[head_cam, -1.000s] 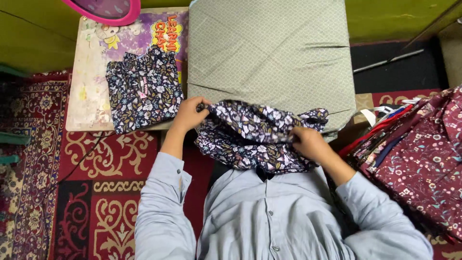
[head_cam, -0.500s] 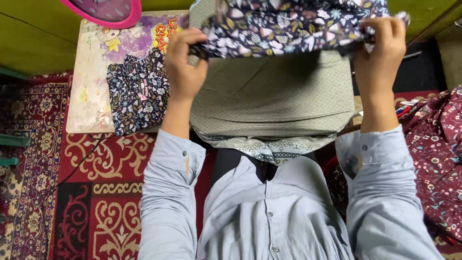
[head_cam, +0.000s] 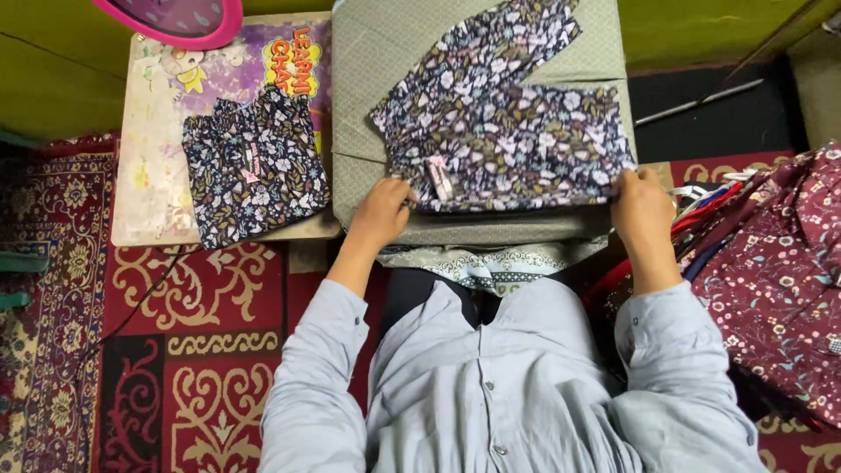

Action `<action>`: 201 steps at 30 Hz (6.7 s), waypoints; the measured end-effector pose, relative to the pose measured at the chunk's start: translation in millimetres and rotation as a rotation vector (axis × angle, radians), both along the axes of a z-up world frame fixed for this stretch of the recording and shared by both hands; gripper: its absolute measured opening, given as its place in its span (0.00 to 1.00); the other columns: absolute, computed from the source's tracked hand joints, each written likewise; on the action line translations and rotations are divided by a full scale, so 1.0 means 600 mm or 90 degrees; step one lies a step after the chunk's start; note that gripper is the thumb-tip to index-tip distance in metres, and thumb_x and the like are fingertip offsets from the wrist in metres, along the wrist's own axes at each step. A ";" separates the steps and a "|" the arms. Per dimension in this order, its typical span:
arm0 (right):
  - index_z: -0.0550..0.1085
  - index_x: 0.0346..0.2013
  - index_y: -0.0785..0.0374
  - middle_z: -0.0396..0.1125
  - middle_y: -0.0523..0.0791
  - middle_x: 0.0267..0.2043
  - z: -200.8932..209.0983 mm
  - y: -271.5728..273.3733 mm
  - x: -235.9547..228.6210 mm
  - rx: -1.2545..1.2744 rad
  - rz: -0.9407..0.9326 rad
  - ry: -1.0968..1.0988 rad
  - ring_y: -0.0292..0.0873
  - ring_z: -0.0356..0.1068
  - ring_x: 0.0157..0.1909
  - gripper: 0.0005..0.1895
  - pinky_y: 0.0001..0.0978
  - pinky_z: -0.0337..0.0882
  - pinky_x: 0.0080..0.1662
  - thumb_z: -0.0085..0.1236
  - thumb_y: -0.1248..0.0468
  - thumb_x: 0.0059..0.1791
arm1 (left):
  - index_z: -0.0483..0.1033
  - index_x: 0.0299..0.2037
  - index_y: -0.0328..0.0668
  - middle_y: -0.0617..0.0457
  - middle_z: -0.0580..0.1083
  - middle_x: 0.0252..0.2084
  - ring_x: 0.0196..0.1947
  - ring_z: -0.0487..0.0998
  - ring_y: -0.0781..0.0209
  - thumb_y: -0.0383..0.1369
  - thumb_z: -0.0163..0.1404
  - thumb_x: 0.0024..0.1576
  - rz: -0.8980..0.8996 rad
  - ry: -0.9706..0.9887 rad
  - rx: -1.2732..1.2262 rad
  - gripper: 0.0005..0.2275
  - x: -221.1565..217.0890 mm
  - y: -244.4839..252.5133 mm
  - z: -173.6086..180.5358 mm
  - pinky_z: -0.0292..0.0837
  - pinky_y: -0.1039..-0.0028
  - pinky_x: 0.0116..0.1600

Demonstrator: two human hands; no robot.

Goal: Fold floral patterned shorts on a cushion.

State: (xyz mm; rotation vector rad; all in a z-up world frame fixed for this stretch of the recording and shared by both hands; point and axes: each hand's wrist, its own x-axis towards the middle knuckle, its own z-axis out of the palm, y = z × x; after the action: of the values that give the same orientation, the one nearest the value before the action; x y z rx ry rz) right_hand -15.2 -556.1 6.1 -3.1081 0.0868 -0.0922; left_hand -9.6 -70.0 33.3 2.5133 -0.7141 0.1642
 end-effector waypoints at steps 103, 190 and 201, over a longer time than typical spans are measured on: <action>0.66 0.66 0.54 0.72 0.56 0.39 0.065 0.125 0.139 0.531 0.069 -0.165 0.63 0.72 0.45 0.33 0.52 0.68 0.44 0.73 0.64 0.50 | 0.62 0.71 0.49 0.44 0.52 0.77 0.78 0.46 0.45 0.54 0.50 0.59 0.235 0.084 0.110 0.32 0.068 -0.034 -0.031 0.32 0.45 0.76; 0.81 0.46 0.50 0.71 0.41 0.41 0.290 0.088 0.167 0.191 0.324 -0.513 0.50 0.69 0.44 0.20 0.40 0.69 0.51 0.84 0.70 0.45 | 0.73 0.43 0.44 0.50 0.76 0.41 0.44 0.80 0.53 0.18 0.45 0.57 0.149 -0.382 -0.432 0.11 0.153 0.024 0.347 0.76 0.70 0.51; 0.76 0.35 0.44 0.64 0.37 0.38 0.045 0.021 0.038 -0.199 0.077 -0.270 0.41 0.70 0.37 0.10 0.33 0.75 0.35 0.70 0.59 0.43 | 0.75 0.36 0.45 0.52 0.72 0.39 0.49 0.73 0.49 0.19 0.56 0.46 0.034 -0.200 -0.133 0.11 0.052 -0.015 0.043 0.66 0.59 0.61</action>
State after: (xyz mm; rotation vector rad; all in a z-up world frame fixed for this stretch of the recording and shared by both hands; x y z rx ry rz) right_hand 7.3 -543.8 33.1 -3.3006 -0.1383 -0.8280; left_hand 21.9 -79.2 58.9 2.3297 -0.7087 0.6317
